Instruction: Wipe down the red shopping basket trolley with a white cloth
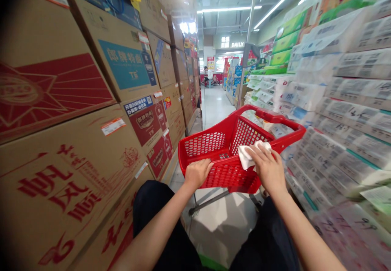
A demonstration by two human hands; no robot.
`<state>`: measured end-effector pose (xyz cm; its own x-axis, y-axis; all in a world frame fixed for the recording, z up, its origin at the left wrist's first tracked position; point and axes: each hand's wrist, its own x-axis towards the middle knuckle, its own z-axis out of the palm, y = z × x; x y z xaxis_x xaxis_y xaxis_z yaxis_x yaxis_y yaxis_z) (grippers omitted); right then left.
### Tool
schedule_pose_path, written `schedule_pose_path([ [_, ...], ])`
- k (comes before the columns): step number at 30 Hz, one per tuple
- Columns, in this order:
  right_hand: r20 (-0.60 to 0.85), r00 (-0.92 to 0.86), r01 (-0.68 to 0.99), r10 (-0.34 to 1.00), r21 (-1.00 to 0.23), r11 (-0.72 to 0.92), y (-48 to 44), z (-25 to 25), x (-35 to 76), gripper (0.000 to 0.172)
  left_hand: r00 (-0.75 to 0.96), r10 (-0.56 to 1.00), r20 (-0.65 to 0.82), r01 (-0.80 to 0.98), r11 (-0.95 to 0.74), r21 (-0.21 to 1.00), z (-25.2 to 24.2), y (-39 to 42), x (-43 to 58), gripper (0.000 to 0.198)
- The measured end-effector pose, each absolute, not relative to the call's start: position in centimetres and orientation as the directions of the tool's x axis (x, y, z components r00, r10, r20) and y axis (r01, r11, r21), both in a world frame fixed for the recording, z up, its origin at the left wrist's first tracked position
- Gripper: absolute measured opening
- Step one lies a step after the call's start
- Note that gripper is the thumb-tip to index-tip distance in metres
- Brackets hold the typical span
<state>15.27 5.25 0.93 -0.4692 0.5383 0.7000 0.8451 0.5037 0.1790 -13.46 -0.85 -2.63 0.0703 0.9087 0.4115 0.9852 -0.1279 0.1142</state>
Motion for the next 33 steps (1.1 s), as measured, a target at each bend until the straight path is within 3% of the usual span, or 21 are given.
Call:
schedule_pose_path([
  [4,0.670,-0.495,0.818,0.553,0.145,0.556,3.1,-0.5,10.4,0.058,0.064,0.911,0.407,0.984,-0.126,0.127,-2.3,-0.8,-12.3,0.040],
  [9,0.600,-0.619,0.726,0.507,0.192,0.660,2.3,-1.0,8.6,0.060,0.090,0.900,0.426,0.979,-0.158,0.126,-1.9,-0.9,-11.8,0.032],
  [13,0.658,-0.551,0.785,0.512,0.202,0.585,5.3,-0.1,13.8,0.062,0.109,0.913,0.394,0.979,-0.168,0.118,-1.9,-0.9,-11.5,0.030],
  [17,0.708,-0.457,0.851,0.538,0.173,0.496,6.2,-0.5,14.6,0.063,0.077,0.930,0.360,0.984,-0.129,0.124,-2.0,-0.4,-10.5,0.036],
  [26,0.610,-0.613,0.723,0.502,0.175,0.669,3.6,-1.8,9.3,0.061,0.166,0.915,0.369,0.973,-0.212,0.087,-2.2,-0.2,-10.7,0.047],
  [30,0.645,-0.546,0.784,0.535,0.167,0.598,5.8,-1.1,12.9,0.058,0.299,0.887,0.352,0.932,-0.351,0.093,-1.5,-0.6,-12.2,0.055],
  [33,0.675,-0.486,0.823,0.555,0.140,0.550,6.4,-1.2,13.9,0.058,0.274,0.911,0.309,0.951,-0.305,0.057,-1.2,-0.9,-13.8,0.060],
])
